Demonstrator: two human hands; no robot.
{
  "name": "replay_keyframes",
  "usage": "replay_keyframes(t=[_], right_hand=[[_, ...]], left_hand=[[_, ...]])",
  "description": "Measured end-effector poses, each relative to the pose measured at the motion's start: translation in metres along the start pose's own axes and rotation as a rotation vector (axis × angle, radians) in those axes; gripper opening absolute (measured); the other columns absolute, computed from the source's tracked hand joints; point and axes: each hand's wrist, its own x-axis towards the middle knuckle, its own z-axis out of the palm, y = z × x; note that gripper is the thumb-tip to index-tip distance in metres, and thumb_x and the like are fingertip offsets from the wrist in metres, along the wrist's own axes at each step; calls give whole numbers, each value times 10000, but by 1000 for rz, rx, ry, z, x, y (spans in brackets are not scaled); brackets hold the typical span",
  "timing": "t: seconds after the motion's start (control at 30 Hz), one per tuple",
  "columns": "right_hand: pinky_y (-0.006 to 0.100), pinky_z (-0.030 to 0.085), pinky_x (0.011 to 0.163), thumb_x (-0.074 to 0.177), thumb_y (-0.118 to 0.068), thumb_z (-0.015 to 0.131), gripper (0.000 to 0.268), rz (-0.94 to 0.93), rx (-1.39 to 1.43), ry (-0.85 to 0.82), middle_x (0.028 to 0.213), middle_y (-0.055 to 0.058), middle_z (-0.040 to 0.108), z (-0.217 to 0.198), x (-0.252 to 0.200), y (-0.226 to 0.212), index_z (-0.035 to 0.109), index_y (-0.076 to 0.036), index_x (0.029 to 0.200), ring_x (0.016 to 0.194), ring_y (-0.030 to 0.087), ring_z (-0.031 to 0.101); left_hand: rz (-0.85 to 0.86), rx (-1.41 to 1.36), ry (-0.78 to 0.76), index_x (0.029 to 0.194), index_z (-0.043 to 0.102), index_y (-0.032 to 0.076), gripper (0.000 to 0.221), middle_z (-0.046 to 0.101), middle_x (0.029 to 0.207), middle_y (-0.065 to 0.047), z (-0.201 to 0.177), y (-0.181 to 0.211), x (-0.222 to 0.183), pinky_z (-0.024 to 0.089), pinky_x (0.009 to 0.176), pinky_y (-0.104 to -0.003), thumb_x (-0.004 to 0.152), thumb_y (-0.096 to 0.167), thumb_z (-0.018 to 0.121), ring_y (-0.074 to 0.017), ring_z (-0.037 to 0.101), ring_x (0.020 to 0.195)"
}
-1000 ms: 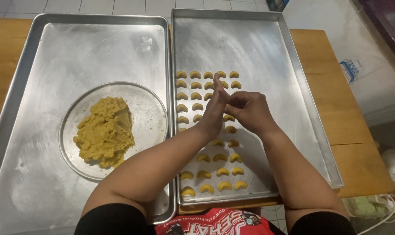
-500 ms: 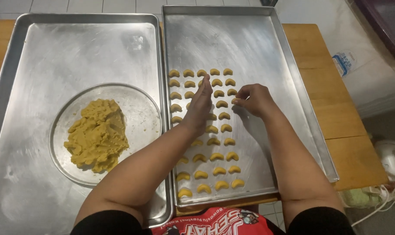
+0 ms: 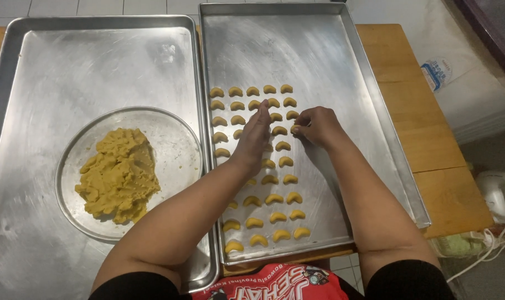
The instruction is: Shaping small pieces of yellow dough into crescent-shaped cookies and arranging them on a baking tray.
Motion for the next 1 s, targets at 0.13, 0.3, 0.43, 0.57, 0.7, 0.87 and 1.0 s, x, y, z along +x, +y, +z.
replay_keyframes(t=[0.13,0.3,0.43,0.57,0.7,0.87,1.0], right_hand=[[496,568,925,893,-115,784,254,41,14,-58,1112,183,756,-9,5,10,763,-51,1139,1079,363,719],[486,590,902,881,-34,759,234,-3,-97,-25,1055,204,763,-8,10,25,772,-18,1114,1059,382,722],[495,590,891,853,-34,782,236,-2,-79,-37,1038,206,768,-8,-2,10,780,-12,1089,1045,393,726],[493,588,911,865,-51,777,238,-1,-89,-56,1052,219,768,-10,-6,-1,776,5,1097,1063,394,724],[489,596,902,856,-58,788,241,-27,-102,-44,1034,230,772,-10,-9,-2,776,20,1084,1051,396,729],[509,590,898,852,-53,792,271,-46,-95,6,1025,235,766,-24,-18,-9,764,25,1110,1049,404,723],[449,584,858,851,-40,802,232,-150,36,68,996,204,771,-9,-21,-12,787,-11,1081,984,387,738]], left_hand=[[9,18,-15,1613,84,67,1022,152,1640,-264,-6,-33,26,153,1258,-536,913,806,169,-404,161,1536],[-54,68,2,1614,86,86,999,207,1632,-238,-2,0,2,193,1259,-498,894,771,192,-382,208,1531],[-51,59,11,1612,87,83,985,226,1625,-249,3,4,-3,207,1260,-492,897,742,242,-387,224,1527],[-40,37,7,1612,97,78,1019,199,1638,-245,-2,4,-6,212,1253,-507,885,753,333,-393,213,1524],[-3,2,24,1606,110,49,1044,159,1653,-252,-10,10,-12,210,1247,-508,884,717,459,-393,189,1528],[56,38,83,1600,137,24,938,207,1640,-271,-41,21,-36,225,1223,-552,947,570,533,-395,228,1516],[207,-77,236,1521,391,11,681,420,1538,-276,-80,1,-58,374,1172,-476,972,294,676,-367,372,1446]])
